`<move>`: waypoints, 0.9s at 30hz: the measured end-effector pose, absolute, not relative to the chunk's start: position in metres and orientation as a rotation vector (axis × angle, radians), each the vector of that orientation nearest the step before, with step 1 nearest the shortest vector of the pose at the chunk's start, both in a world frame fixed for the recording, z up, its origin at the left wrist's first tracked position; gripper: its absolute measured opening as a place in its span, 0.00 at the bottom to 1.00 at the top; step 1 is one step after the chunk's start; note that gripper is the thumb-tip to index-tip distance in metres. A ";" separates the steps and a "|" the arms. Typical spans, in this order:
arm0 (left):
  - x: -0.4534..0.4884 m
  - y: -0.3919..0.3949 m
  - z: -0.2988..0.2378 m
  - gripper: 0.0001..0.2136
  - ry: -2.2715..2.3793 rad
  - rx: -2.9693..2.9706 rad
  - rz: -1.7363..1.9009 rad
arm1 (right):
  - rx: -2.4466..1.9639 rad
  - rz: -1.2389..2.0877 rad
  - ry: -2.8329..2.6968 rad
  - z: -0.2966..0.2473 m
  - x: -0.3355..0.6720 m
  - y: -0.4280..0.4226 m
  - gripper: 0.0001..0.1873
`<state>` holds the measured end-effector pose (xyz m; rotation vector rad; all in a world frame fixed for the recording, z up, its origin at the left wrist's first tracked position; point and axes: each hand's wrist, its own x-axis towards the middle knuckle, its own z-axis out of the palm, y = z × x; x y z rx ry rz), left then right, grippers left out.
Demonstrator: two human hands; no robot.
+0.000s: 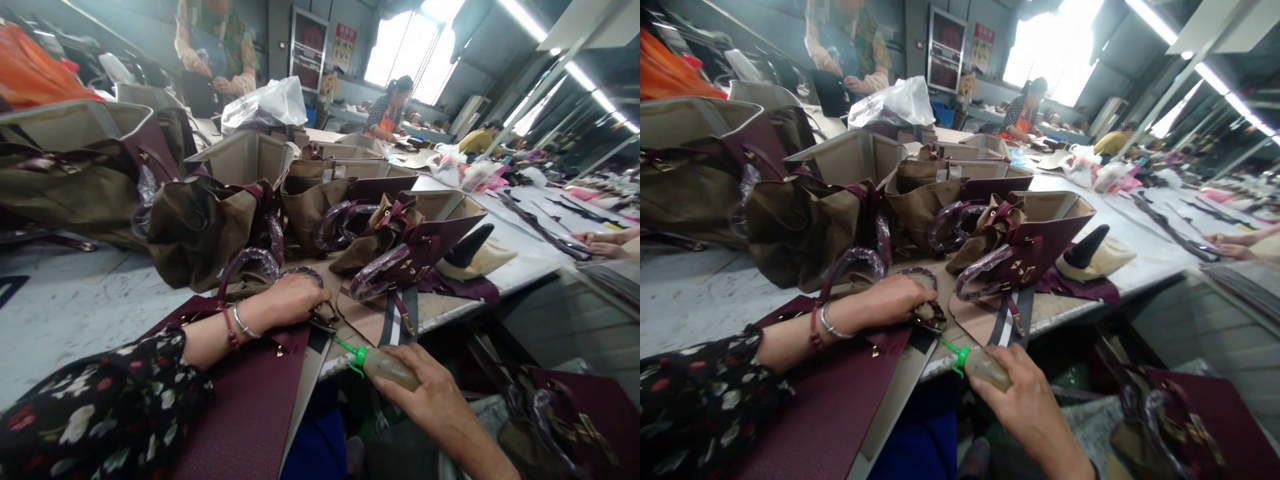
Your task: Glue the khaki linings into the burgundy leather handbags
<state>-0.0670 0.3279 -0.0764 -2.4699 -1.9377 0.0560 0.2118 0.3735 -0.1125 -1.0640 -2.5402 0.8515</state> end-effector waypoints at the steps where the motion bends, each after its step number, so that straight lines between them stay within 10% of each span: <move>1: -0.067 0.328 -0.077 0.10 -1.930 -2.473 0.053 | -1.078 0.908 -2.567 -0.110 0.212 0.372 0.16; 27: -0.072 0.329 -0.087 0.09 -1.867 -2.489 -0.072 | -1.048 1.002 -2.665 -0.103 0.210 0.383 0.15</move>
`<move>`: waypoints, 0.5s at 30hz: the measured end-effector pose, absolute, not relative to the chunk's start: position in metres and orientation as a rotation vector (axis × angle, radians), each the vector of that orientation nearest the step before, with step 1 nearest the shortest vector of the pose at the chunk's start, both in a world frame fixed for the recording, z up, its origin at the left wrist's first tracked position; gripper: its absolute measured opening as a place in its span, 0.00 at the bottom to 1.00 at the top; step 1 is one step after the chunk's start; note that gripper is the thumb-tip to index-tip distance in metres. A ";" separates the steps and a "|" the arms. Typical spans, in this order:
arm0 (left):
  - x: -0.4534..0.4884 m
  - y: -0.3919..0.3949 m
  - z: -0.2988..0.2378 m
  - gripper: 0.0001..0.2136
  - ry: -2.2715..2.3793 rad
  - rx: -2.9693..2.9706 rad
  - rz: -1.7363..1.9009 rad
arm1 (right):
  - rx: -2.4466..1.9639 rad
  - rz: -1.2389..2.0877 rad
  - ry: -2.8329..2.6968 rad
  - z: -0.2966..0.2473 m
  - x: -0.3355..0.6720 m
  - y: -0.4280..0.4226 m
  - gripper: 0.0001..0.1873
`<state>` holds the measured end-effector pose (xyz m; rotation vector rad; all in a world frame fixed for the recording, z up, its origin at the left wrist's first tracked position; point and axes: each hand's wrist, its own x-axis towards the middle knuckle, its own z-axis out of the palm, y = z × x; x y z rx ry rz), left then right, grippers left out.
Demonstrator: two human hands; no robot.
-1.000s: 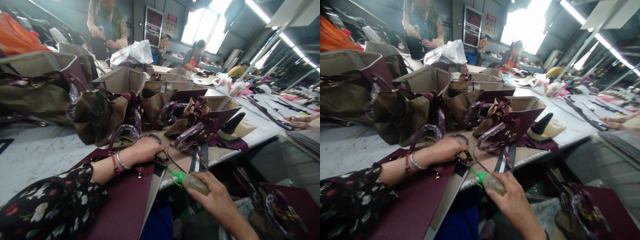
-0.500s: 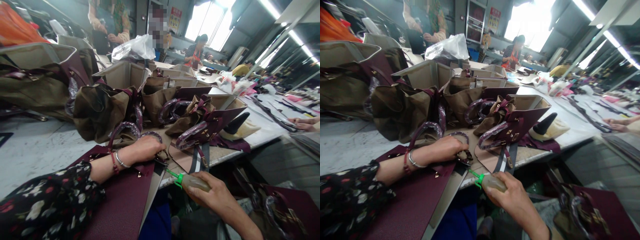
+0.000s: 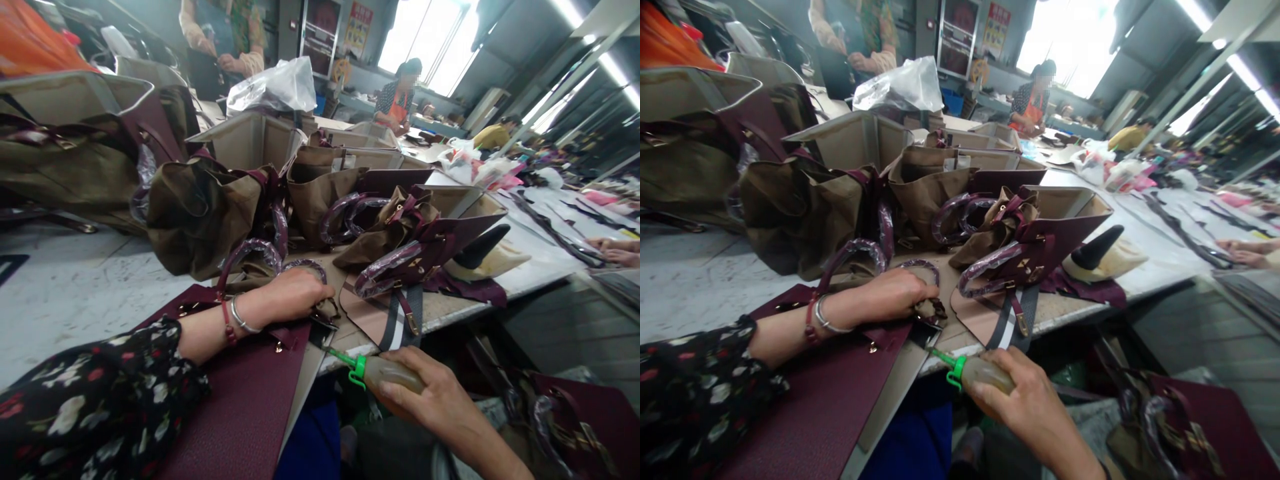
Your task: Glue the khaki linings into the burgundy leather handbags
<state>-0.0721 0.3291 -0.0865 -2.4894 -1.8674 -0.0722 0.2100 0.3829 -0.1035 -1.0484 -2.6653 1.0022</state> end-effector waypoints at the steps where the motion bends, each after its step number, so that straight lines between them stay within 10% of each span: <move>1: -0.072 0.329 -0.087 0.10 -1.872 -2.491 -0.065 | -1.039 1.000 -2.662 -0.103 0.211 0.383 0.15; 15: -0.071 0.328 -0.087 0.11 -1.885 -2.492 -0.067 | -0.971 1.151 -2.637 -0.112 0.206 0.374 0.15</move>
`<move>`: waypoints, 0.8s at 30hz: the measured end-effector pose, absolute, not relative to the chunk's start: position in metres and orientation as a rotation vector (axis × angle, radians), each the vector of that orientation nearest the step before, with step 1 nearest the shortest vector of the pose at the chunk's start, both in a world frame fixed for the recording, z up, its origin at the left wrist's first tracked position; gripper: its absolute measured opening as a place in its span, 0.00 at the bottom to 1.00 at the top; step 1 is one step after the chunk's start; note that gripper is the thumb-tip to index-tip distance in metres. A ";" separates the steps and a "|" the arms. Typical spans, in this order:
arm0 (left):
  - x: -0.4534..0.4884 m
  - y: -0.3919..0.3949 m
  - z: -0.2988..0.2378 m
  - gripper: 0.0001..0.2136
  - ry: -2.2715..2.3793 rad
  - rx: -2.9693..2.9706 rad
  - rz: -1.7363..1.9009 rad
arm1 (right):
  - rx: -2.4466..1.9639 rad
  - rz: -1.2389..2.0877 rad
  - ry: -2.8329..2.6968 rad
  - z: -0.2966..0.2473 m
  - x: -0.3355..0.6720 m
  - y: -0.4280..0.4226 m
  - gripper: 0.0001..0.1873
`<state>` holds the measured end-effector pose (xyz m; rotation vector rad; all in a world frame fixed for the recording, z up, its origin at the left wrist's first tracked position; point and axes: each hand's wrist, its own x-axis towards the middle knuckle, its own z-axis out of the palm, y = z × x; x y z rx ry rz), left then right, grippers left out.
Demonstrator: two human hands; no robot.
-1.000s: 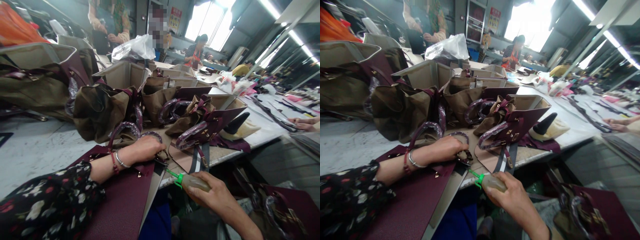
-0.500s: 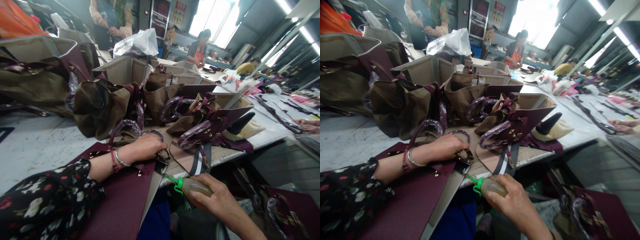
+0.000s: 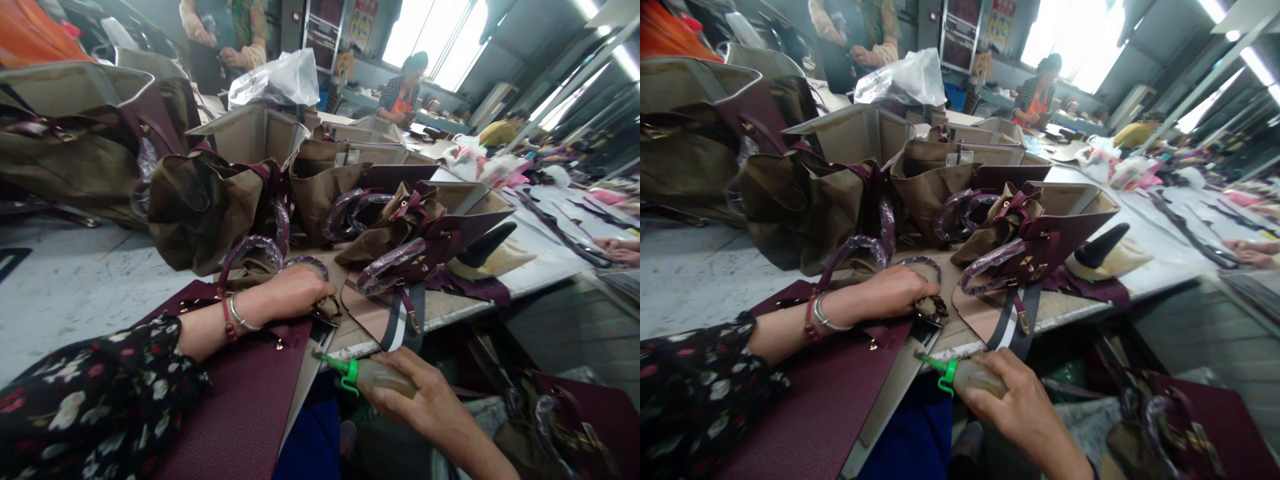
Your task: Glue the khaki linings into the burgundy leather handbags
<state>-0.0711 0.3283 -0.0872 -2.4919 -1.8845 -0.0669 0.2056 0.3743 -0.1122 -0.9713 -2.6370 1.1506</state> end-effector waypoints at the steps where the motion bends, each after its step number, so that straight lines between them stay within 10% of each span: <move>1: -0.071 0.328 -0.087 0.10 -1.891 -2.491 -0.059 | -0.955 1.178 -2.655 -0.111 0.206 0.371 0.15; 24: -0.070 0.327 -0.087 0.10 -1.894 -2.481 -0.048 | -0.967 1.033 -2.540 -0.124 0.211 0.395 0.19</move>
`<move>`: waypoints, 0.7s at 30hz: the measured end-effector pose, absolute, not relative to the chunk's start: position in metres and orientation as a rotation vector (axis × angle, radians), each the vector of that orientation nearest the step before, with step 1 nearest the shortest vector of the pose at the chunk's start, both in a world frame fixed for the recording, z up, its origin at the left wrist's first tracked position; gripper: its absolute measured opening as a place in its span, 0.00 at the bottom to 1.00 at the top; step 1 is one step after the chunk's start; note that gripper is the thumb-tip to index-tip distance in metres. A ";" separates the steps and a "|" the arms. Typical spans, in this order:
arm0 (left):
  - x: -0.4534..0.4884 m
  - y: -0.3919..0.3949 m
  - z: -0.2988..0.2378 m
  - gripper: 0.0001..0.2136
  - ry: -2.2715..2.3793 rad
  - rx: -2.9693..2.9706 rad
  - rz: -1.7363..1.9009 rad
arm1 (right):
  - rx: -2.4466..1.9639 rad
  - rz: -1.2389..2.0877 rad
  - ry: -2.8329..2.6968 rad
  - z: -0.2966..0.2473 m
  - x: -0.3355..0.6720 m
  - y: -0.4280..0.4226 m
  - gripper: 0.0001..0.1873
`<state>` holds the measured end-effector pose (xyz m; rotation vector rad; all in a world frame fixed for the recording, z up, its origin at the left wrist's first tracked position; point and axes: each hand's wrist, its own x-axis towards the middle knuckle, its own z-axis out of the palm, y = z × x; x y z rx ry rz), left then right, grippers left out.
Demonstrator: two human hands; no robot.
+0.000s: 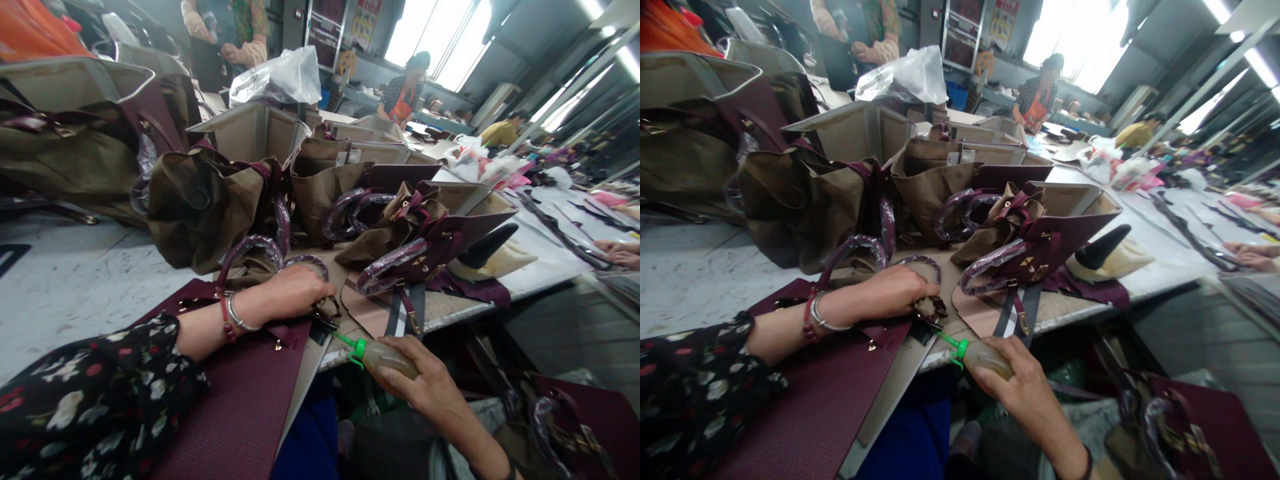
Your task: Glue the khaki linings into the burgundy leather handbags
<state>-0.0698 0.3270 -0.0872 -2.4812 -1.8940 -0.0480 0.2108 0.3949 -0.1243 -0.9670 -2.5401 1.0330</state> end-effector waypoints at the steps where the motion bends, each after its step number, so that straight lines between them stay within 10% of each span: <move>1: -0.070 0.327 -0.088 0.10 -1.894 -2.482 -0.043 | -0.959 1.066 -2.548 -0.126 0.211 0.394 0.19; 21: -0.073 0.327 -0.092 0.10 -1.845 -2.473 -0.102 | -0.966 1.152 -2.582 -0.124 0.216 0.376 0.18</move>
